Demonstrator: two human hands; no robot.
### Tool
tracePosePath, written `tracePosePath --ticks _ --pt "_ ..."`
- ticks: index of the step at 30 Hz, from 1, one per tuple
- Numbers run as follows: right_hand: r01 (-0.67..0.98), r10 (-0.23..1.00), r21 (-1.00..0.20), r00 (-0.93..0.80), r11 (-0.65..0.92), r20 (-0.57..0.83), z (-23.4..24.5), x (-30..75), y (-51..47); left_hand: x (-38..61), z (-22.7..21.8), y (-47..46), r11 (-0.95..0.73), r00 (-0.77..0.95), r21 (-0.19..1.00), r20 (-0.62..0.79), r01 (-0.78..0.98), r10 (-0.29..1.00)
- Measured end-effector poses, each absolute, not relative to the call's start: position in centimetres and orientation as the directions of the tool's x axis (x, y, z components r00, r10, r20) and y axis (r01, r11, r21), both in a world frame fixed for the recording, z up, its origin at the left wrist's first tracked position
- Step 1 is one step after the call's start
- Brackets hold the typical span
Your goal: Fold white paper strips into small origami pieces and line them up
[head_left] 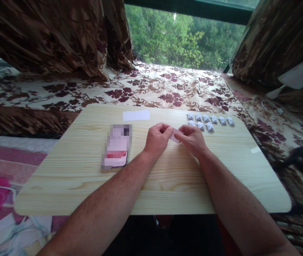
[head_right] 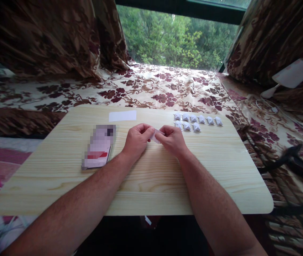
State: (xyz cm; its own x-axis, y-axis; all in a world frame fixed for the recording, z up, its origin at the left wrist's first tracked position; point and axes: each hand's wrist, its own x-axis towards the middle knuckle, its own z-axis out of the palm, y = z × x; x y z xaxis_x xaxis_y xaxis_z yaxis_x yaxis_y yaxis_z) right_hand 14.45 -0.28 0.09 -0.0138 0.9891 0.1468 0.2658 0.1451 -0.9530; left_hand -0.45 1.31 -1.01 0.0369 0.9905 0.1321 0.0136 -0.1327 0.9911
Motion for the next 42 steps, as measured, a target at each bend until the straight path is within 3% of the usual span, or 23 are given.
tracePosePath --ticks 11,26,42 --pt "0.192 0.979 -0.963 0.031 0.19 0.199 0.06 14.49 -0.13 -0.46 -1.27 1.5 -0.13 0.072 0.991 0.129 0.014 0.989" --pt "0.24 0.97 -0.942 0.007 0.236 0.244 0.2 14.48 -0.42 -0.38 -1.04 1.27 -0.097 0.141 0.993 0.105 -0.06 0.984" --pt "0.193 0.986 -0.967 -0.06 0.167 0.158 0.4 14.45 -0.41 -0.6 -1.35 1.6 -0.115 0.125 0.993 0.118 -0.038 0.985"
